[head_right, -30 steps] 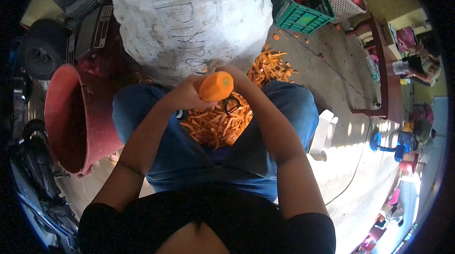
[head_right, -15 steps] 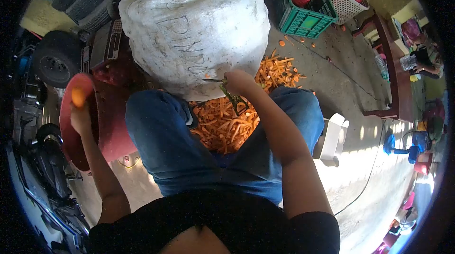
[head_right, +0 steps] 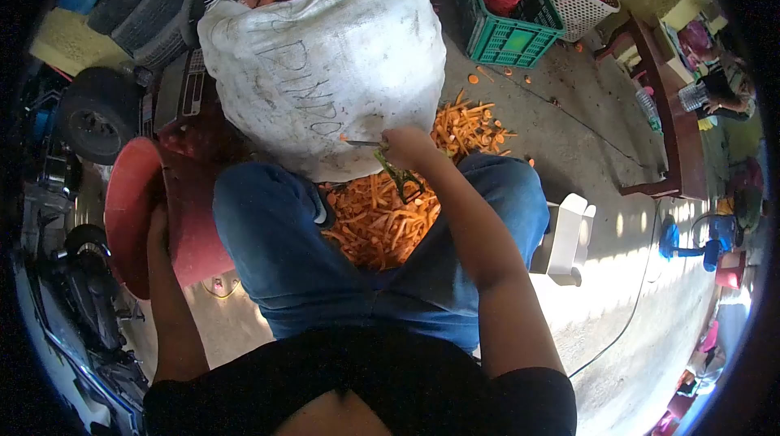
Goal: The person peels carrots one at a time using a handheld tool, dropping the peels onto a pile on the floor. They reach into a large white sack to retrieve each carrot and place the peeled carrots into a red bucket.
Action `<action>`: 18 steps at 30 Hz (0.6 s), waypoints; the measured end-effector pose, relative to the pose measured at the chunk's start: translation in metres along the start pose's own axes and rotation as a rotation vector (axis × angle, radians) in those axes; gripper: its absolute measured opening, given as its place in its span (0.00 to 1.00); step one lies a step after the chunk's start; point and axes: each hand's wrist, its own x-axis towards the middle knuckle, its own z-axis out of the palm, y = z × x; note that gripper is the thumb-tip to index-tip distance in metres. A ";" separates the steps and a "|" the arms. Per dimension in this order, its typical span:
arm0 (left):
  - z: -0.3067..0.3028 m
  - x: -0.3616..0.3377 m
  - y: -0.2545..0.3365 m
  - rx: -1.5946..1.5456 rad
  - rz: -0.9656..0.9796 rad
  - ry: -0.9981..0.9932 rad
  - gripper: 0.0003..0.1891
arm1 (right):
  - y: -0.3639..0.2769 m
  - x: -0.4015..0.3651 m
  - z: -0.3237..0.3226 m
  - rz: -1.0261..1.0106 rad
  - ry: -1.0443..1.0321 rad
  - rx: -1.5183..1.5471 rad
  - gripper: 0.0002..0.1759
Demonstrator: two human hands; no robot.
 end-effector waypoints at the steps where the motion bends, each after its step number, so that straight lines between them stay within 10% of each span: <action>1: -0.015 -0.025 0.070 -0.112 -0.005 0.071 0.14 | -0.002 -0.001 -0.005 0.007 -0.014 0.009 0.17; 3: -0.043 -0.039 0.173 -0.094 0.095 0.219 0.15 | -0.005 -0.002 -0.013 0.009 -0.026 0.026 0.17; 4: -0.039 -0.037 0.207 -0.248 0.461 0.417 0.12 | -0.004 -0.003 -0.017 0.016 -0.005 0.036 0.17; 8: -0.029 -0.055 0.378 -0.728 0.605 0.073 0.09 | -0.002 -0.002 -0.025 0.077 0.058 0.075 0.16; 15: 0.050 -0.037 0.553 -0.255 0.995 -0.010 0.09 | 0.010 -0.005 -0.038 0.092 0.102 0.092 0.17; 18: 0.078 0.015 0.582 0.121 0.794 -0.235 0.10 | 0.012 -0.008 -0.051 0.124 0.098 0.137 0.16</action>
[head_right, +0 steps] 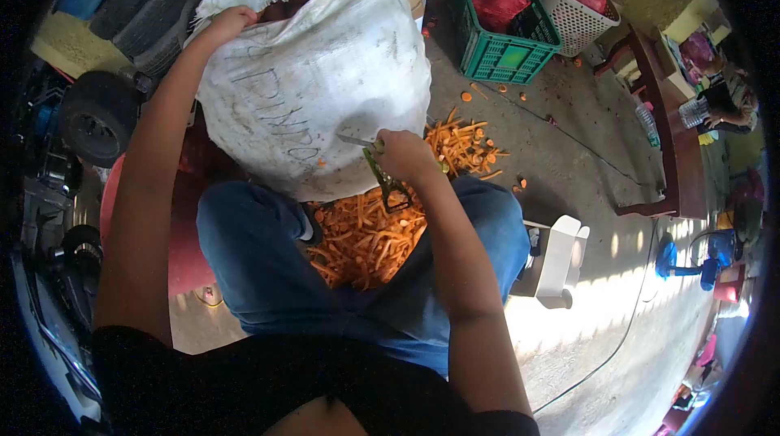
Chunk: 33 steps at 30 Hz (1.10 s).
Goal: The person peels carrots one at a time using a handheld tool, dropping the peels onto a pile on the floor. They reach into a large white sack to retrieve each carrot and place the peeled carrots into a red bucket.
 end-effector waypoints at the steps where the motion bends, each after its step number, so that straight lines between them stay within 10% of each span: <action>1: 0.002 0.009 -0.003 0.000 0.001 0.000 0.10 | 0.000 0.000 -0.004 0.011 -0.009 0.011 0.16; 5: -0.001 0.026 0.005 0.298 -0.027 -0.128 0.13 | 0.010 0.000 -0.010 -0.020 0.033 0.097 0.16; 8: -0.005 0.067 -0.047 -0.005 0.084 0.324 0.14 | 0.022 0.005 -0.014 -0.009 0.059 0.151 0.15; 13: -0.020 0.066 -0.030 0.123 -0.149 0.169 0.15 | 0.025 0.011 -0.019 0.022 0.054 0.132 0.15; 20: 0.005 0.071 -0.027 0.076 0.034 0.231 0.17 | 0.019 0.018 -0.017 0.005 0.000 0.140 0.15; 26: 0.017 0.050 0.028 0.861 0.025 0.032 0.15 | 0.012 0.020 -0.018 -0.004 -0.024 0.106 0.15; 28: 0.033 0.066 0.000 0.729 0.467 -0.150 0.13 | 0.011 0.021 -0.016 -0.002 -0.039 0.096 0.15; 31: 0.060 0.100 -0.042 0.936 0.443 -0.032 0.13 | 0.016 0.023 -0.012 0.002 -0.030 0.081 0.14; 33: 0.041 0.043 0.042 0.950 0.273 -0.092 0.14 | 0.018 0.019 -0.009 0.010 0.015 0.098 0.15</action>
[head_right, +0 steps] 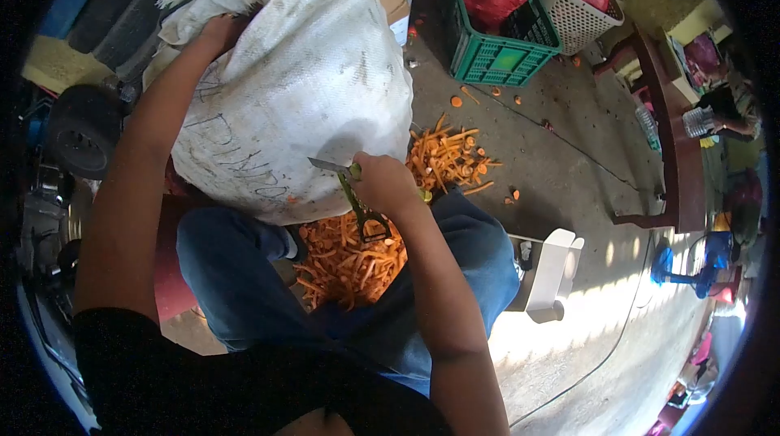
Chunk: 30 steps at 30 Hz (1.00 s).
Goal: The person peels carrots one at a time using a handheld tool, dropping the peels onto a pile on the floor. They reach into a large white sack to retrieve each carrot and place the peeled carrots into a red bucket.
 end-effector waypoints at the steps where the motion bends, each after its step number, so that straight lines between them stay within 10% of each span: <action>1: -0.001 -0.002 0.001 0.018 0.011 0.013 0.15 | 0.003 -0.002 0.002 0.009 -0.007 0.002 0.15; 18: 0.039 0.022 -0.023 0.312 -0.043 -0.194 0.17 | 0.011 0.001 0.003 -0.016 0.011 0.006 0.15; 26: -0.040 -0.037 -0.032 0.049 -0.131 -0.284 0.19 | 0.003 0.003 0.002 -0.044 0.014 0.020 0.15; 28: -0.065 -0.064 -0.045 -0.331 -0.284 0.163 0.23 | 0.001 0.003 0.002 -0.049 0.012 -0.005 0.15; 30: -0.086 -0.101 -0.036 -0.798 -0.284 0.120 0.23 | 0.002 0.001 0.005 -0.017 0.006 0.048 0.14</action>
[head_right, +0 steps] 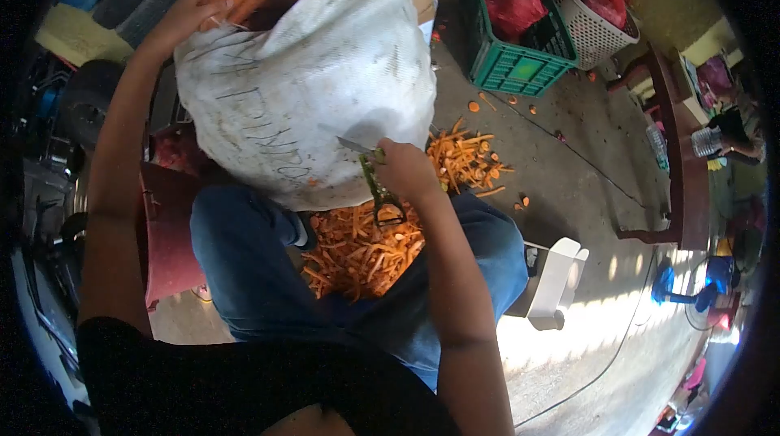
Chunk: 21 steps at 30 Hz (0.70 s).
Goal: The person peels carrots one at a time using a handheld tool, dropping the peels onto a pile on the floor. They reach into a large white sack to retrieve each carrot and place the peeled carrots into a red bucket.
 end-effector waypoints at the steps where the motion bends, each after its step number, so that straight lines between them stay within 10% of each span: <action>1: -0.003 -0.023 0.011 -0.465 -0.040 -0.104 0.23 | 0.001 -0.001 0.001 -0.027 0.033 0.016 0.15; 5: 0.042 -0.104 0.036 -1.388 -0.013 -0.505 0.25 | -0.008 -0.007 -0.006 -0.046 0.063 0.262 0.16; 10: 0.134 -0.155 0.048 -1.763 -0.128 -0.684 0.22 | -0.016 -0.020 -0.015 0.251 0.099 0.765 0.15; 12: 0.178 -0.163 0.040 -2.160 -0.251 -0.971 0.20 | -0.001 -0.012 -0.003 0.113 0.336 1.553 0.14; 21: 0.240 -0.191 0.055 -1.869 -0.739 -0.705 0.20 | -0.007 -0.006 0.037 0.410 0.563 1.559 0.20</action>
